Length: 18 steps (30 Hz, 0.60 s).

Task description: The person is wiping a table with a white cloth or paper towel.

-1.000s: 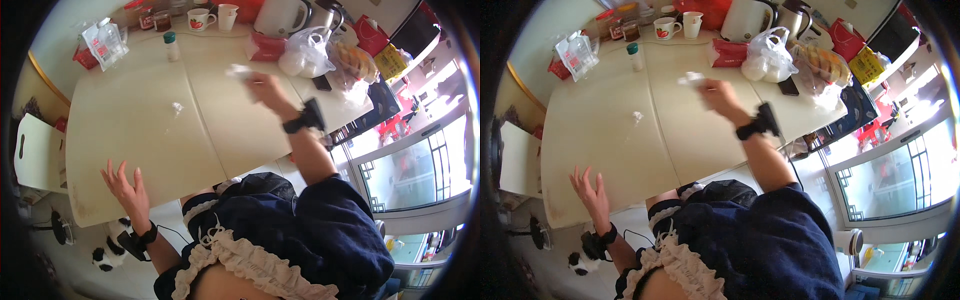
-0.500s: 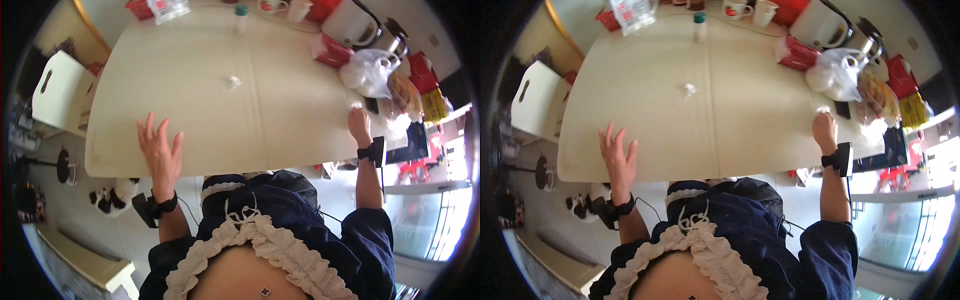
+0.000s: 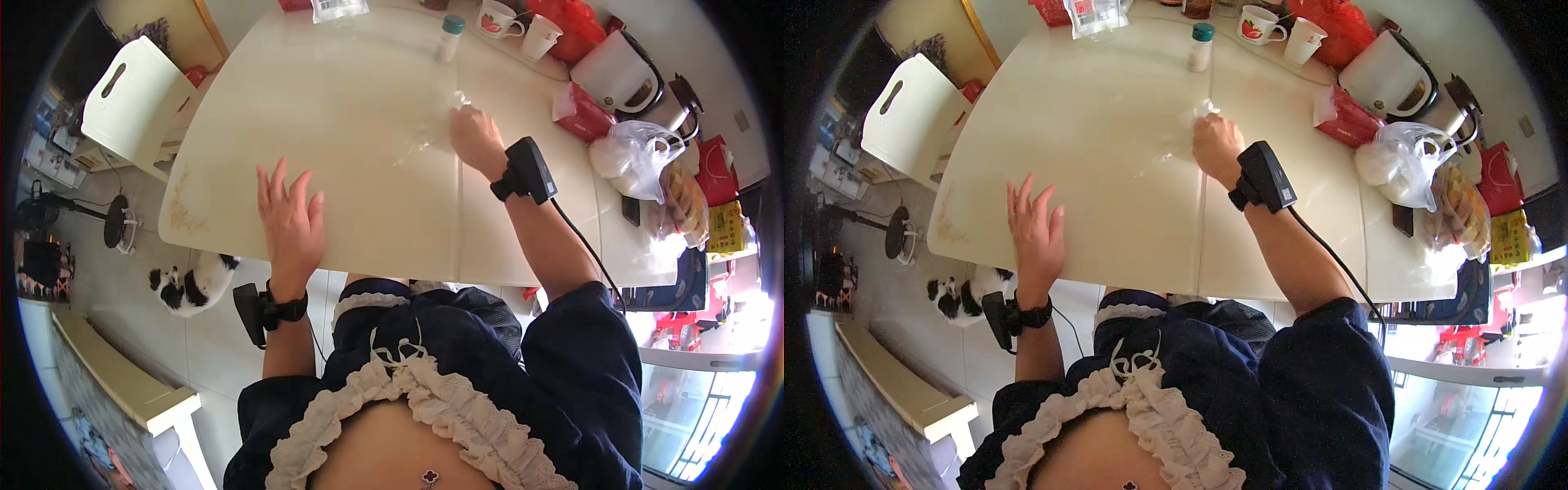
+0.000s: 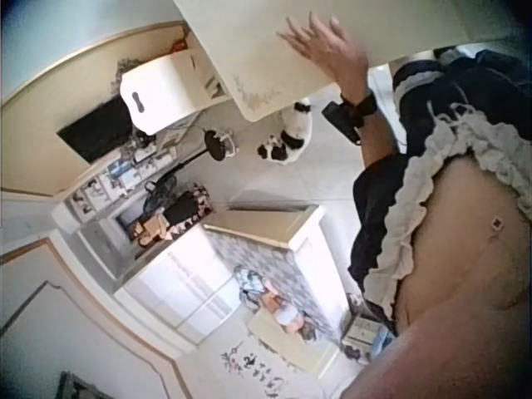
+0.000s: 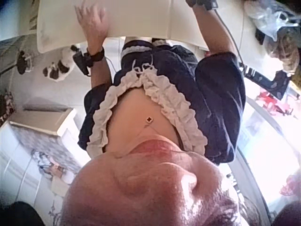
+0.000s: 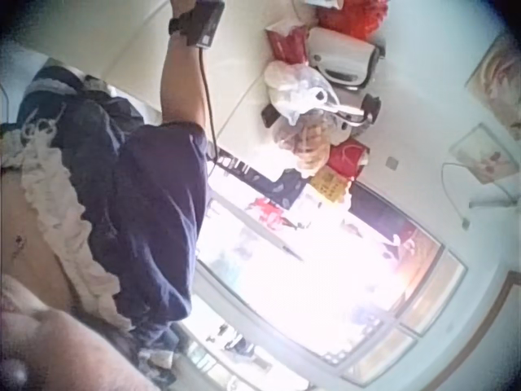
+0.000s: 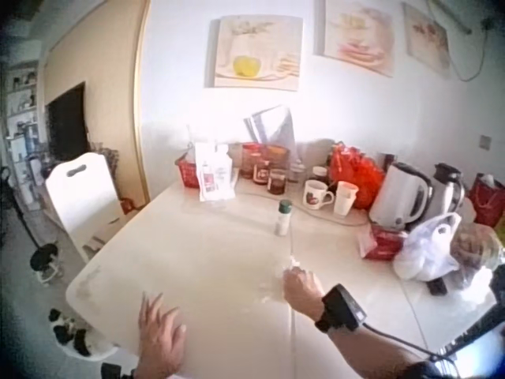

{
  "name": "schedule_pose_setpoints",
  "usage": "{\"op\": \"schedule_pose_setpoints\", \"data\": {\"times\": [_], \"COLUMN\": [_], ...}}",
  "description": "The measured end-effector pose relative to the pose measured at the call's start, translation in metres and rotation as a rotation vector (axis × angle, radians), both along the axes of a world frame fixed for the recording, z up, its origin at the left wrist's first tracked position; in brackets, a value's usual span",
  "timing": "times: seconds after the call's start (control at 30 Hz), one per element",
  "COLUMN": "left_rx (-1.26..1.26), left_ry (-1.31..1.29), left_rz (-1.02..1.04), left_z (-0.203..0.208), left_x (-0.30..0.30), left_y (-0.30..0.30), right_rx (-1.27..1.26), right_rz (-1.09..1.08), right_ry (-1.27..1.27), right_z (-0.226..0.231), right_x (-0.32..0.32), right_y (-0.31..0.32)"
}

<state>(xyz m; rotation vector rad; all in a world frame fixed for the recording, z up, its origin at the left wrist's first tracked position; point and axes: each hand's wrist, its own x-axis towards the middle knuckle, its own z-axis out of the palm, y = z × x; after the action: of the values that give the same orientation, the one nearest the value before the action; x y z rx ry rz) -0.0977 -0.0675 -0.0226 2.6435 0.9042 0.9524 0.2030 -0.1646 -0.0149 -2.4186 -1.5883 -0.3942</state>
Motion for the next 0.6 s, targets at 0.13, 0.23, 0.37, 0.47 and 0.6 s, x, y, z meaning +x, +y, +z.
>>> {"op": "schedule_pose_setpoints", "data": {"times": [0.13, 0.23, 0.37, 0.47, 0.6], "left_rx": [0.009, 0.017, 0.009, -0.005, -0.011], "left_ry": [0.02, 0.043, 0.05, 0.04, -0.045], "left_rz": [-0.012, 0.01, 0.009, 0.041, 0.035], "left_z": [0.001, -0.001, 0.002, 0.001, 0.008], "left_x": [0.002, 0.002, 0.004, -0.002, 0.003], "left_y": [0.0, 0.001, 0.001, 0.0, -0.005], "right_rx": [0.032, 0.101, 0.194, 0.17, 0.167], "right_rz": [0.11, 0.221, 0.363, 0.288, 0.179], "right_ry": [0.135, 0.213, 0.395, 0.806, 0.104], "right_z": [-0.007, -0.002, 0.008, 0.031, 0.01], "right_x": [-0.019, -0.03, -0.04, -0.021, 0.105], "right_y": [0.004, 0.014, 0.029, 0.029, 0.019]}}
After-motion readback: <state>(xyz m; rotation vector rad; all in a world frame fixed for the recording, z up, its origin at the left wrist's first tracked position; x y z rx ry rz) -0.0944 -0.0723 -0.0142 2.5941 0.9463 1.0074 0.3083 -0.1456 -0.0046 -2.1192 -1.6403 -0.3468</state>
